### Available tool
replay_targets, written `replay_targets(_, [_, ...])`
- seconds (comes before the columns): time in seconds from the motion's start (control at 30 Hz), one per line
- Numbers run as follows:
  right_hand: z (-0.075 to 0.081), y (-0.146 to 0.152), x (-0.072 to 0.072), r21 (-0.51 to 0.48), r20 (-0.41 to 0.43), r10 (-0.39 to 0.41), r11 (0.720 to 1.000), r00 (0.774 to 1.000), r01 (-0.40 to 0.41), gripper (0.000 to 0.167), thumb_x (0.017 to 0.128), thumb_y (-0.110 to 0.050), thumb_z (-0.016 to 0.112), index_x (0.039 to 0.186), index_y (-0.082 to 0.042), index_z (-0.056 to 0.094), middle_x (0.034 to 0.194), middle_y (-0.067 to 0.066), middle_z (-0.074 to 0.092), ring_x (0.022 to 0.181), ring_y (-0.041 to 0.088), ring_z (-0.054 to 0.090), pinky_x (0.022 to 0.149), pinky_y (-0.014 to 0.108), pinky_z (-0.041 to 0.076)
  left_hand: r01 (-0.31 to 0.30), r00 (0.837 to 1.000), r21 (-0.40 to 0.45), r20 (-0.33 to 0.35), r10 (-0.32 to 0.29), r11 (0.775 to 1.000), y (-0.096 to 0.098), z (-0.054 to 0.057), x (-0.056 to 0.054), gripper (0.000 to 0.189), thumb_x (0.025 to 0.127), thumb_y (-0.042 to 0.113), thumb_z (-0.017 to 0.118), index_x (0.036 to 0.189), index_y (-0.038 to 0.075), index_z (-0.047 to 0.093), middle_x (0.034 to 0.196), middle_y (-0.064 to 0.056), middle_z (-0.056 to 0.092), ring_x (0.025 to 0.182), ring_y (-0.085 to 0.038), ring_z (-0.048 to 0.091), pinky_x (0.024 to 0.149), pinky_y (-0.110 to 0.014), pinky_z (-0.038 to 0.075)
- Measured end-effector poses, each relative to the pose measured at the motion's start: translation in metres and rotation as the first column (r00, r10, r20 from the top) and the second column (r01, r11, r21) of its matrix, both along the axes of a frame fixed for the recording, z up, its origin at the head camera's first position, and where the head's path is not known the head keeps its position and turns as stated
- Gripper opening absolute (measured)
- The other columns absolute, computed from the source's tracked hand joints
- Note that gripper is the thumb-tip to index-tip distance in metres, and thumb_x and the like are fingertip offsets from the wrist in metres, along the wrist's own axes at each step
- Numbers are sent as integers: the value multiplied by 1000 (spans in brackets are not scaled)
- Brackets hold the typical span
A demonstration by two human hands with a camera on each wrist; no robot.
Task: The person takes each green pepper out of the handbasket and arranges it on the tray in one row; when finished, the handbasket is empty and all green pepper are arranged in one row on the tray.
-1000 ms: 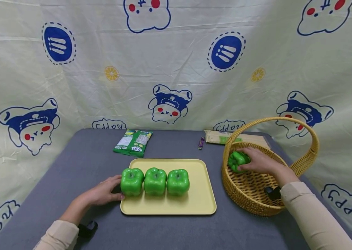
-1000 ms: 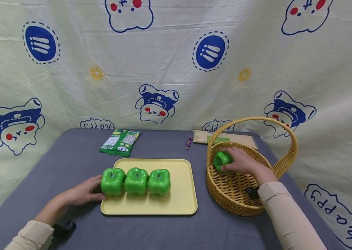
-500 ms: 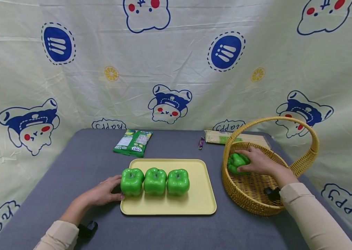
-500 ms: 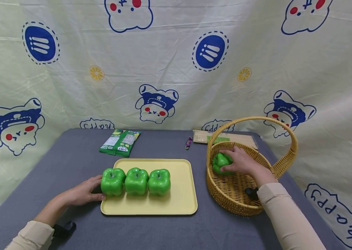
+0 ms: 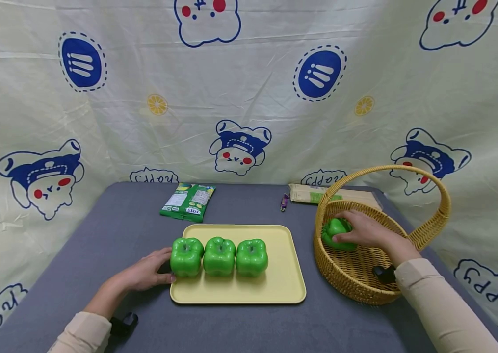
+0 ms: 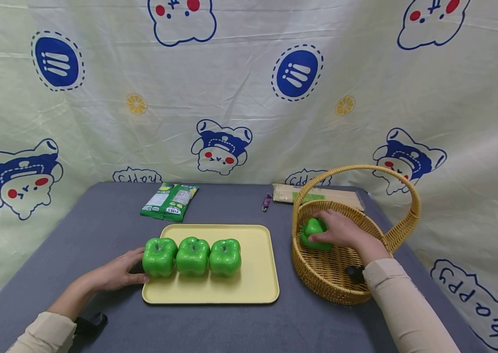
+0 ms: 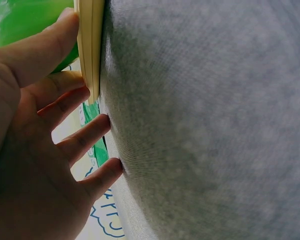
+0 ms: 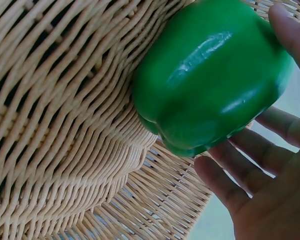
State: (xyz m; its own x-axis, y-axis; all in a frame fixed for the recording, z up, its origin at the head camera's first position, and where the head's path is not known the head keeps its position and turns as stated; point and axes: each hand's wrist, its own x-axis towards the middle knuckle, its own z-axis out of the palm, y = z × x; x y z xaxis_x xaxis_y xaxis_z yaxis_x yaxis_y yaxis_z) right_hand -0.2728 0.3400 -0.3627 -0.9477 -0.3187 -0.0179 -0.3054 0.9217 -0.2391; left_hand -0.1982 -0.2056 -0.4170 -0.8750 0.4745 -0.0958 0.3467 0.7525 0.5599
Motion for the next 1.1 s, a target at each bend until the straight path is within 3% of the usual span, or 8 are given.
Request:
replay_targets(0.33, [1, 0, -2, -24, 73, -22, 999, 997, 24, 76, 78, -50, 71, 129, 1, 48, 103, 10, 60, 85, 18, 55, 68, 29, 43, -14, 1000, -2, 15, 14, 1000, 1, 0, 0, 70, 83, 31, 71, 136, -6, 44, 144, -27, 38, 133, -49, 33, 103, -66, 29])
replay_targets(0.6, [3, 2, 2, -34, 35, -1, 999, 999, 2, 77, 77, -53, 71, 129, 0, 50, 108, 11, 61, 87, 18, 56, 69, 30, 44, -14, 1000, -7, 19, 14, 1000, 1, 0, -1, 70, 83, 31, 71, 136, -5, 44, 144, -28, 37, 133, -49, 32, 103, -65, 28])
replay_targets(1.1, [30, 4, 22, -150, -9, -19, 989, 1000, 18, 81, 80, -54, 67, 135, 0, 44, 114, 15, 58, 91, 20, 55, 71, 30, 44, -17, 1000, -6, 25, 17, 1000, 1, 0, 0, 70, 84, 31, 70, 137, -6, 43, 144, -28, 37, 133, -49, 32, 103, -66, 28])
